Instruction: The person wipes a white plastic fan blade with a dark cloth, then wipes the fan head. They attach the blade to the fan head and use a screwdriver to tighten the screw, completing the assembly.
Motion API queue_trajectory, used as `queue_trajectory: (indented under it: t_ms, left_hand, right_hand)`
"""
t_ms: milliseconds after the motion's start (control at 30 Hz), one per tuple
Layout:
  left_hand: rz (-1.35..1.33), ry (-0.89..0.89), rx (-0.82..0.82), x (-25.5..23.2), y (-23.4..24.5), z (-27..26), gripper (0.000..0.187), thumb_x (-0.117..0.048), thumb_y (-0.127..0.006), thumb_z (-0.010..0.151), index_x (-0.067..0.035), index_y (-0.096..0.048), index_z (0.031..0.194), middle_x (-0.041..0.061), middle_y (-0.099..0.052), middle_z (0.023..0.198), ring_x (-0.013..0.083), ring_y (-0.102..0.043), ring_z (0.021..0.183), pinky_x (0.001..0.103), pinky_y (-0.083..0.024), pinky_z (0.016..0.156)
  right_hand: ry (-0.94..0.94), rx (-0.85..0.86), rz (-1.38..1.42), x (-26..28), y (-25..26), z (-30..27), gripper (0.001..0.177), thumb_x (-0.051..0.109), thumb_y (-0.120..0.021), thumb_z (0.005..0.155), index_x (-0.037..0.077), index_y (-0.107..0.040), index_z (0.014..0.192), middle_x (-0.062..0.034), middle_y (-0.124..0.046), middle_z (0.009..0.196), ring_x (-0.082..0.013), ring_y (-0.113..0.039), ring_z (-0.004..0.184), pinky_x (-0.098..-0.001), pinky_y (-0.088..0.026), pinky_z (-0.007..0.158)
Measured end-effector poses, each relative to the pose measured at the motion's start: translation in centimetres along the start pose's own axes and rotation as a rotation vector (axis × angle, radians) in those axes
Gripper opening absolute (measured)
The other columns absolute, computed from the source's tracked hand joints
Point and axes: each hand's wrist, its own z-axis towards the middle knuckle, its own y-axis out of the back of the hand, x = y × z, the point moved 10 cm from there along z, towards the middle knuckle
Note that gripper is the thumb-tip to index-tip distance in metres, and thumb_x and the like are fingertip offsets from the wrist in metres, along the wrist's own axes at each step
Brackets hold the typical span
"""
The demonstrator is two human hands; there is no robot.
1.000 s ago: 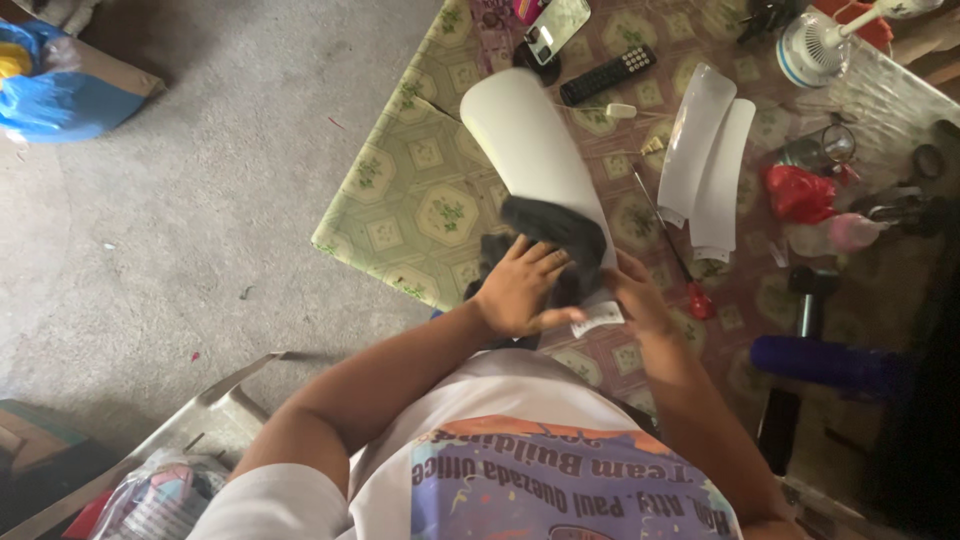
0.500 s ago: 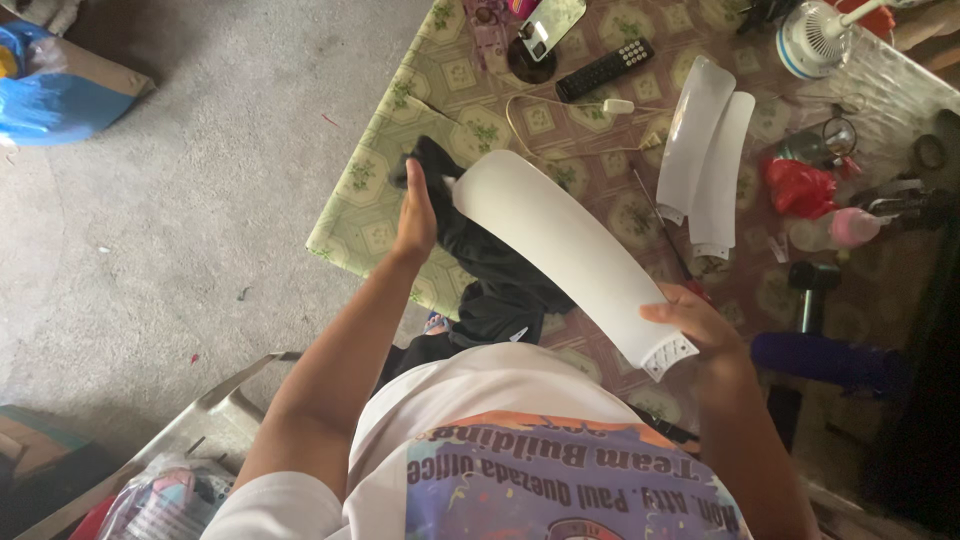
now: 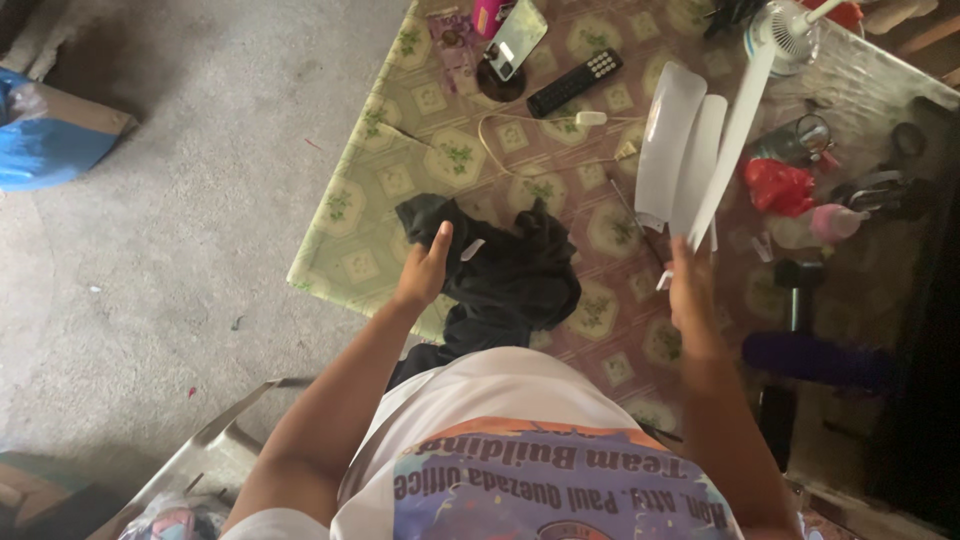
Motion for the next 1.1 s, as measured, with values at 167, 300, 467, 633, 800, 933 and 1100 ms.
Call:
queue_trajectory:
  t_ms: [167, 300, 467, 633, 800, 933, 1100]
  left_hand:
    - [-0.074, -0.225, -0.043, -3.6, -0.2, -0.2, 0.058, -0.053, -0.055, 0.102, -0.002, -0.063, 0.13, 0.01, -0.072, 0.119, 0.017, -0.06, 0.114, 0.033, -0.045, 0.1]
    - [0.002, -0.168, -0.07, -3.5, -0.1, -0.4, 0.056, -0.052, -0.058, 0.1, -0.004, -0.066, 0.128, 0.012, -0.075, 0.114, 0.0207, -0.066, 0.11, 0.035, -0.048, 0.098]
    - [0.063, -0.105, -0.102, -2.8, 0.4, -1.3, 0.057, -0.053, -0.058, 0.098, -0.005, -0.066, 0.129, 0.015, -0.075, 0.113, 0.0257, -0.069, 0.108, 0.037, -0.05, 0.097]
    - [0.076, 0.012, -0.136, -0.7, 1.5, -1.6, 0.057, -0.053, -0.06, 0.097, -0.007, -0.065, 0.129, 0.015, -0.075, 0.114, 0.0266, -0.069, 0.11, 0.038, -0.05, 0.096]
    - [0.058, -0.061, -0.134, -1.1, 0.8, -1.0, 0.054, -0.052, -0.06, 0.098, -0.006, -0.067, 0.126, 0.013, -0.075, 0.111, 0.0244, -0.069, 0.106, 0.036, -0.051, 0.094]
    - [0.076, 0.024, -0.105, -1.3, -0.1, -0.7, 0.051, -0.051, -0.061, 0.098, -0.006, -0.068, 0.121, 0.013, -0.075, 0.101, 0.022, -0.067, 0.097, 0.036, -0.052, 0.09]
    - [0.055, -0.066, -0.116, -2.8, -0.3, -0.5, 0.048, -0.048, -0.062, 0.098, -0.005, -0.068, 0.119, 0.011, -0.074, 0.1, 0.0203, -0.067, 0.095, 0.036, -0.052, 0.088]
  right_hand:
    - [0.187, -0.191, -0.611, -1.9, -0.1, 6.1, 0.078, 0.039, -0.073, 0.101, 0.009, -0.035, 0.162, -0.031, -0.048, 0.135, -0.0448, -0.049, 0.124, -0.0534, -0.043, 0.103]
    - [0.1, -0.263, -0.885, -4.6, -1.5, 9.5, 0.095, 0.051, -0.082, 0.088, 0.016, -0.034, 0.163, -0.0316, -0.041, 0.128, -0.0487, -0.044, 0.12, -0.057, -0.041, 0.105]
    - [-0.07, -0.216, -1.006, -6.7, -3.0, 12.0, 0.102, 0.059, -0.083, 0.081, 0.019, -0.034, 0.161, -0.0306, -0.038, 0.131, -0.05, -0.041, 0.12, -0.0584, -0.039, 0.104]
    - [-0.273, -0.111, -1.059, -8.3, -2.9, 13.3, 0.105, 0.061, -0.08, 0.08, 0.022, -0.027, 0.162, -0.0295, -0.032, 0.142, -0.0515, -0.035, 0.129, -0.0607, -0.035, 0.107]
    - [-0.313, -0.072, -1.061, -9.8, -3.0, 14.0, 0.11, 0.062, -0.08, 0.079, 0.022, -0.022, 0.163, -0.0353, -0.027, 0.146, -0.0535, -0.031, 0.134, -0.0625, -0.031, 0.108]
    - [-0.305, -0.065, -1.024, -11.1, -2.6, 14.9, 0.113, 0.05, -0.079, 0.075, 0.021, -0.02, 0.167, -0.0333, -0.037, 0.14, -0.0521, -0.035, 0.132, -0.0607, -0.034, 0.11]
    - [-0.051, -0.12, -1.061, -10.1, 0.6, 15.7, 0.111, 0.049, -0.082, 0.075, 0.014, -0.029, 0.166, -0.0277, -0.045, 0.134, -0.0464, -0.043, 0.128, -0.0587, -0.036, 0.114]
